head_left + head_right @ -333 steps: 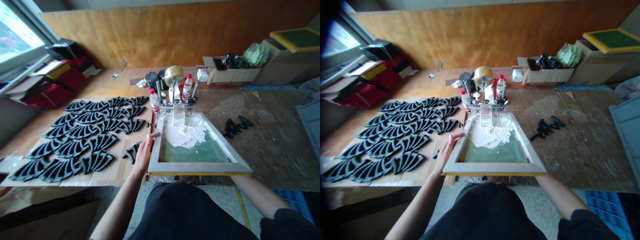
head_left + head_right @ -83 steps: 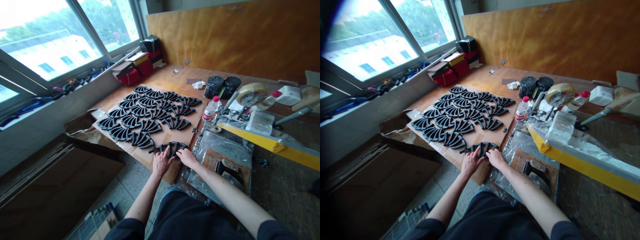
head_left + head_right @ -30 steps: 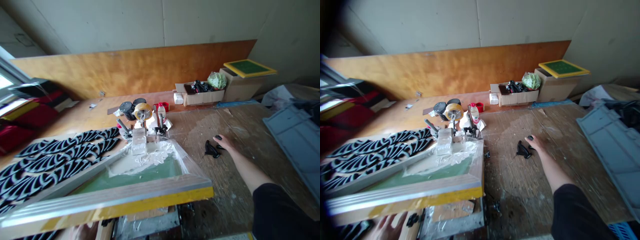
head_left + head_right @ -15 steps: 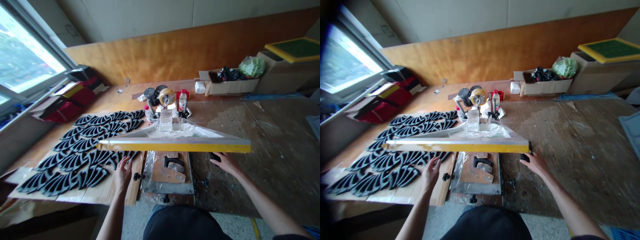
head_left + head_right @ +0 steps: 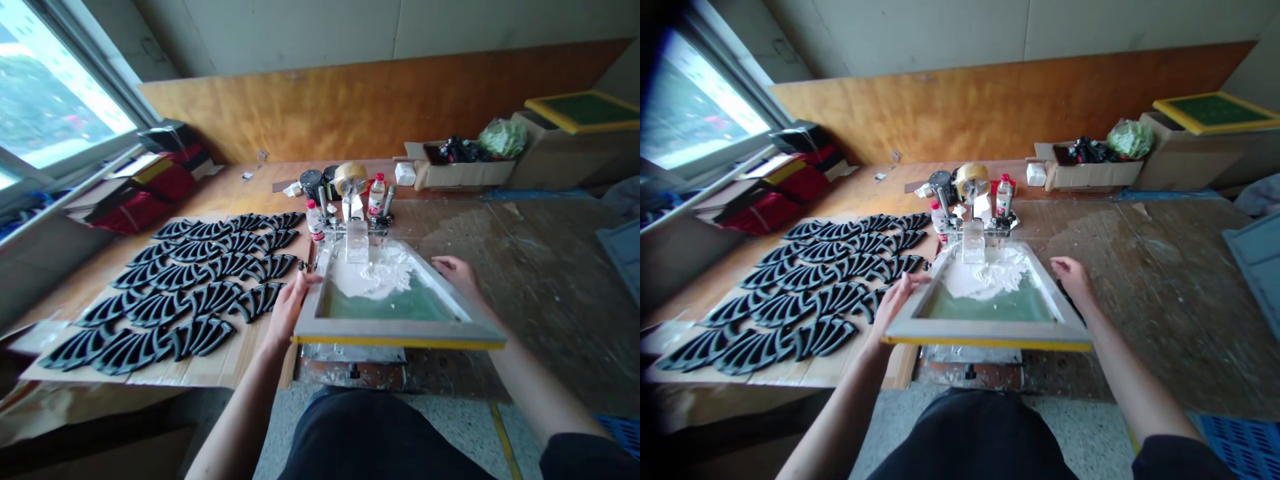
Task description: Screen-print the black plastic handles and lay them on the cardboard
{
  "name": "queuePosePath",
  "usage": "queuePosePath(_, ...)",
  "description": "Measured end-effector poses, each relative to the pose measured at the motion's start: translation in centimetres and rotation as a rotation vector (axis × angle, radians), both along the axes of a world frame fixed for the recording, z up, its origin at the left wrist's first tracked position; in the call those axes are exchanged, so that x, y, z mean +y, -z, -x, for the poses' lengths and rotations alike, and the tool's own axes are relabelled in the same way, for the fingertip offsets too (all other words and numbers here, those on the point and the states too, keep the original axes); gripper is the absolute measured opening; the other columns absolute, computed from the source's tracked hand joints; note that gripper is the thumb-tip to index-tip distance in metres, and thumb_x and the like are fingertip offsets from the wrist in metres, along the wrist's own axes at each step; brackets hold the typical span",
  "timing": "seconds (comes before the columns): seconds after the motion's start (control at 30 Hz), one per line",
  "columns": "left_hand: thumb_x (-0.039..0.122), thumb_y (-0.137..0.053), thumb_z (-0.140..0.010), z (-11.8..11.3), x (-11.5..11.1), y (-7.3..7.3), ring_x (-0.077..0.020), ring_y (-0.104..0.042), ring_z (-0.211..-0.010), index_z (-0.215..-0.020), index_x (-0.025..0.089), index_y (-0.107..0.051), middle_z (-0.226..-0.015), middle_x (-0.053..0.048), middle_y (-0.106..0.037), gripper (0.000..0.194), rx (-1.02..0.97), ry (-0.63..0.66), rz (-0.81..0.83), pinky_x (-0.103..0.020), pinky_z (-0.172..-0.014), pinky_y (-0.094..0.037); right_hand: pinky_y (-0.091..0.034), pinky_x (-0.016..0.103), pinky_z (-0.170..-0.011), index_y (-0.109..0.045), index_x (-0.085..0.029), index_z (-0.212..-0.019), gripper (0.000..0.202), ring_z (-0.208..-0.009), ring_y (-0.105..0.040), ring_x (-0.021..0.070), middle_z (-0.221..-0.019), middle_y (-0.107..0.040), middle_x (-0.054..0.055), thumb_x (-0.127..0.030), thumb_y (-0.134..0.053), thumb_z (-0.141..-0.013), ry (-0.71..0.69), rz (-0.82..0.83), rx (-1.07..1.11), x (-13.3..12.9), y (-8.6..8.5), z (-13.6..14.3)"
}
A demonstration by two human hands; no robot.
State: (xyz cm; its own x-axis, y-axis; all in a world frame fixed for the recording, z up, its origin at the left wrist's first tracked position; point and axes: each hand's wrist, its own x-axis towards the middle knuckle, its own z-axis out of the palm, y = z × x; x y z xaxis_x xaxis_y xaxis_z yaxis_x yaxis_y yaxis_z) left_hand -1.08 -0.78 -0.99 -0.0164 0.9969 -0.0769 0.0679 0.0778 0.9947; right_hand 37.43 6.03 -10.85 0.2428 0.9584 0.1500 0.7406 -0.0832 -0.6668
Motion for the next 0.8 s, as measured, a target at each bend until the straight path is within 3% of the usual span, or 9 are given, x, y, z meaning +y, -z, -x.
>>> queuePosePath(0.07, 0.06, -0.056, -0.081, 0.8, -1.7, 3.7, -0.0099, -0.051, -0.054, -0.108, 0.015, -0.066, -0.069, 0.0, -0.06, 0.054, 0.072, 0.055, 0.116, -0.02, -0.048, -0.037, -0.053, 0.039, -0.083, -0.064, -0.014, -0.113, 0.041, -0.09, -0.064, 0.0226, -0.105, -0.068, 0.013, -0.041, -0.046, -0.089, -0.065, -0.082, 0.043, 0.5, -1.4, 1.1)
queuePosePath(0.17, 0.053, -0.057, -0.081, 1.0, -3.0, 9.3, -0.0072, -0.04, -0.049, -0.137, 0.02, -0.047, -0.061, 0.006, -0.047, 0.065, 0.16, 0.076, 0.189, -0.018, -0.046, -0.029, -0.048, 0.04, -0.094, -0.058, -0.016, -0.124, 0.048, -0.113, -0.056, 0.0252, -0.135, -0.051, 0.013, -0.037, -0.063, -0.081, -0.303, -0.25, -0.035, 1.2, -3.5, 6.5)
queuePosePath(0.23, 0.051, -0.054, -0.083, 0.8, -3.0, 11.9, -0.007, -0.036, -0.048, -0.143, 0.022, -0.039, -0.059, 0.008, -0.041, 0.069, 0.249, 0.072, 0.196, -0.018, -0.047, -0.028, -0.041, 0.043, -0.103, -0.051, -0.016, -0.132, 0.063, -0.128, -0.043, 0.0291, -0.147, -0.038, 0.013, -0.031, -0.072, -0.074, -0.425, -0.298, -0.207, 1.8, -4.5, 10.8)
queuePosePath(0.3, 0.05, -0.051, -0.085, 0.6, -2.8, 13.4, -0.0076, -0.037, -0.049, -0.144, 0.021, -0.039, -0.06, 0.008, -0.042, 0.067, 0.322, 0.076, 0.201, -0.019, -0.049, -0.03, -0.039, 0.044, -0.104, -0.051, -0.014, -0.129, 0.064, -0.127, -0.041, 0.0308, -0.142, -0.042, 0.015, -0.027, -0.076, -0.071, -0.491, -0.269, -0.358, 2.2, -4.8, 14.2)
queuePosePath(0.4, 0.049, -0.049, -0.086, 0.7, -2.4, 14.3, -0.0087, -0.041, -0.053, -0.143, 0.02, -0.041, -0.063, 0.006, -0.044, 0.065, 0.365, 0.083, 0.211, -0.02, -0.053, -0.034, -0.045, 0.038, -0.091, -0.06, -0.016, -0.106, 0.035, -0.108, -0.053, 0.0273, -0.111, -0.062, 0.011, -0.024, -0.073, -0.075, -0.591, -0.125, -0.482, 2.1, -4.1, 16.8)
queuePosePath(0.5, 0.05, -0.049, -0.086, 1.0, -2.4, 14.4, -0.0099, -0.045, -0.056, -0.141, 0.02, -0.043, -0.065, 0.005, -0.048, 0.063, 0.375, 0.08, 0.211, -0.021, -0.056, -0.037, -0.044, 0.031, -0.079, -0.061, -0.018, -0.087, 0.006, -0.092, -0.056, 0.0229, -0.088, -0.065, 0.006, -0.018, -0.063, -0.082, -0.678, -0.06, -0.55, 0.4, -2.6, 17.2)
queuePosePath(0.63, 0.051, -0.05, -0.085, 1.0, -2.6, 14.6, -0.0119, -0.05, -0.06, -0.14, 0.02, -0.045, -0.068, 0.003, -0.054, 0.063, 0.382, 0.064, 0.196, -0.023, -0.061, -0.041, -0.04, 0.029, -0.072, -0.061, -0.017, -0.083, 0.014, -0.085, -0.055, 0.0197, -0.083, -0.063, 0.006, -0.009, -0.05, -0.088, -0.916, -0.178, -0.596, -3.4, -1.3, 16.0)
queuePosePath(0.8, 0.05, -0.052, -0.084, 0.8, -2.7, 14.3, -0.0128, -0.053, -0.061, -0.139, 0.02, -0.047, -0.071, 0.002, -0.057, 0.063, 0.364, 0.048, 0.206, -0.024, -0.061, -0.043, -0.037, 0.027, -0.067, -0.06, -0.018, -0.079, 0.015, -0.08, -0.054, 0.0177, -0.08, -0.063, 0.003, -0.007, -0.051, -0.086, -1.191, -0.223, -0.578, -4.6, -2.3, 13.6)
